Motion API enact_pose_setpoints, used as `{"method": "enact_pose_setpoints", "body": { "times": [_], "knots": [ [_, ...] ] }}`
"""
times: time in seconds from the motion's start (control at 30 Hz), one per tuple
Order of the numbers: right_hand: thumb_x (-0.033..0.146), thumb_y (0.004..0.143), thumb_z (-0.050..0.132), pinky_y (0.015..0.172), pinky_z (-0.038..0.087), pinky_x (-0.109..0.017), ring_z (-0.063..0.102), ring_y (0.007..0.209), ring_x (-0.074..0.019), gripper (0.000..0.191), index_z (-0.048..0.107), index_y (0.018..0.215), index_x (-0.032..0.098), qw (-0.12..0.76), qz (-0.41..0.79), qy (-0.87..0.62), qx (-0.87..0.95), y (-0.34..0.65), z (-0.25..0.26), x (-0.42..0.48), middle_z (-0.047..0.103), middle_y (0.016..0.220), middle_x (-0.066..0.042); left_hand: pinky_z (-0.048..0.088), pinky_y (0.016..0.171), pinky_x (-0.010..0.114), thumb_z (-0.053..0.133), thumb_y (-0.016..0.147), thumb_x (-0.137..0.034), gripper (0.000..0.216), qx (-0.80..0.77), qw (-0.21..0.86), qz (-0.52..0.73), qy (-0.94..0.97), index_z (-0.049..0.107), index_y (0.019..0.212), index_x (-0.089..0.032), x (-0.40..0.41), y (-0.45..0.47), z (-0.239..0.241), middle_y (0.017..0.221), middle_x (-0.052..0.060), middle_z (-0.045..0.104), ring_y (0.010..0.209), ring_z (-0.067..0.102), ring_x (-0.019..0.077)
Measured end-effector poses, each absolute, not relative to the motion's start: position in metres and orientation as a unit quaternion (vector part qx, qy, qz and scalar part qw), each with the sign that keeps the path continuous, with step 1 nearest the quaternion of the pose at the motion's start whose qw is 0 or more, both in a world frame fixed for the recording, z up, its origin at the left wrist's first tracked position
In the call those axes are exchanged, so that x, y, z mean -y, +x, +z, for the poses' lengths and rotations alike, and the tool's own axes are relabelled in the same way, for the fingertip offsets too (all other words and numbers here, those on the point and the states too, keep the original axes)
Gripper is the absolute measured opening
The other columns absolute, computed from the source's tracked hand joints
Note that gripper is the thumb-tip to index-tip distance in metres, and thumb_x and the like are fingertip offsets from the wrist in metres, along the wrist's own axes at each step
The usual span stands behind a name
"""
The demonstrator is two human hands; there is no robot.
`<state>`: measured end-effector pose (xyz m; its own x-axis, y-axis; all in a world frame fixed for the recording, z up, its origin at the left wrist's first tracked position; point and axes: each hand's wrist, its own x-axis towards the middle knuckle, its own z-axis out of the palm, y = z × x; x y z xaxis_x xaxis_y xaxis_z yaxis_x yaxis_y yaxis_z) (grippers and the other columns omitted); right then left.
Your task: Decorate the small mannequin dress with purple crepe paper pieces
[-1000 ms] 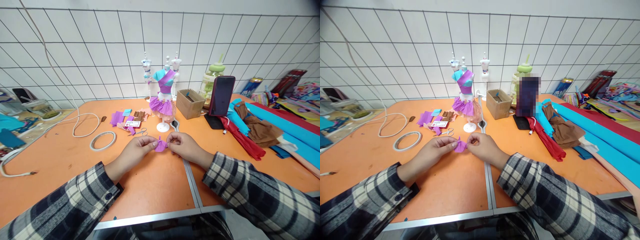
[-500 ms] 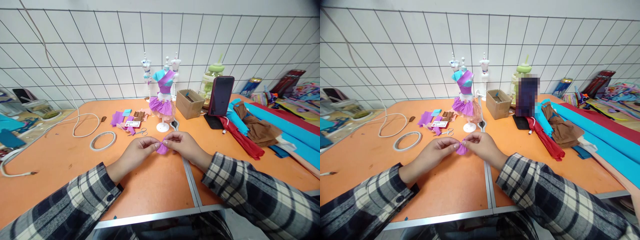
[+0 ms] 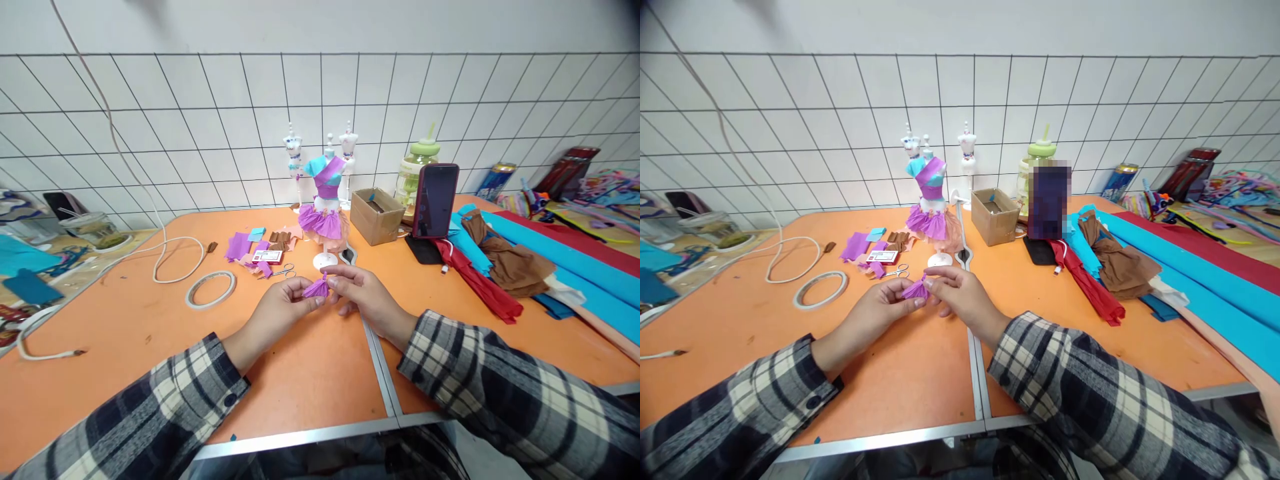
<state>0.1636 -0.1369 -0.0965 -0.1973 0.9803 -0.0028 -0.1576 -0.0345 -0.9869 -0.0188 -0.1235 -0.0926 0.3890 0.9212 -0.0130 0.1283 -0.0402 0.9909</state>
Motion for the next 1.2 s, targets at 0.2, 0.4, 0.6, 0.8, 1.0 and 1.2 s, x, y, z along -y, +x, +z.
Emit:
{"method": "enact_pose_setpoints", "body": {
  "times": [0.2,0.4,0.6,0.8,1.0,1.2],
  "knots": [
    [0.044,0.069,0.079,0.045,0.043,-0.018,0.059,0.066,-0.0121,0.033,0.070,0.085,0.017,0.499,0.554,-0.430,0.510,0.164,-0.096,0.135,0.066,0.076,-0.002,0.045,0.072,0.027,0.080,0.070,-0.037,0.029,-0.415,0.528,0.361,0.648,0.064,0.082,-0.016,0.126,-0.015,-0.092,0.077,-0.001,0.066,0.073,0.059,0.0144],
    [0.045,0.072,0.075,0.045,0.042,-0.020,0.061,0.067,-0.0140,0.033,0.070,0.089,0.017,0.504,0.536,-0.430,0.523,0.169,-0.096,0.132,0.068,0.078,-0.003,0.050,0.082,0.032,0.078,0.073,-0.036,0.031,-0.414,0.517,0.366,0.654,0.065,0.092,-0.017,0.127,-0.017,-0.092,0.090,0.004,0.070,0.085,0.065,0.0189],
    [0.039,0.080,0.071,0.062,0.049,-0.028,0.066,0.077,-0.0187,0.021,0.075,0.086,0.018,0.521,0.325,-0.411,0.674,0.208,-0.048,0.107,0.074,0.086,-0.007,0.049,0.094,0.037,0.071,0.083,-0.038,0.039,-0.493,0.375,0.410,0.669,0.063,0.116,-0.020,0.107,-0.032,-0.099,0.106,0.008,0.068,0.101,0.065,0.0212],
    [0.032,0.081,0.071,0.056,0.044,-0.026,0.064,0.075,-0.0176,0.015,0.078,0.087,0.019,0.461,0.294,-0.386,0.743,0.237,0.001,0.057,0.074,0.082,-0.005,0.046,0.096,0.043,0.079,0.072,-0.045,0.054,-0.563,0.262,0.434,0.653,0.061,0.115,-0.018,0.056,-0.002,-0.111,0.127,0.015,0.064,0.119,0.059,0.0307],
    [0.024,0.082,0.070,0.073,0.052,-0.030,0.067,0.078,-0.0167,0.011,0.079,0.087,0.021,0.458,0.293,-0.408,0.734,0.229,-0.013,0.035,0.077,0.088,-0.004,0.047,0.075,0.034,0.079,0.070,-0.040,0.030,-0.576,0.282,0.368,0.673,0.068,0.086,-0.018,0.025,0.022,-0.120,0.087,0.008,0.075,0.085,0.068,0.0265],
    [0.022,0.081,0.071,0.067,0.052,-0.028,0.066,0.071,-0.0153,0.010,0.079,0.086,0.020,0.457,0.269,-0.438,0.726,0.219,-0.023,0.035,0.078,0.091,-0.005,0.043,0.066,0.031,0.074,0.071,-0.034,0.015,-0.563,0.300,0.375,0.672,0.071,0.071,-0.019,0.022,0.021,-0.123,0.074,0.004,0.074,0.076,0.067,0.0257]
  ]
}}
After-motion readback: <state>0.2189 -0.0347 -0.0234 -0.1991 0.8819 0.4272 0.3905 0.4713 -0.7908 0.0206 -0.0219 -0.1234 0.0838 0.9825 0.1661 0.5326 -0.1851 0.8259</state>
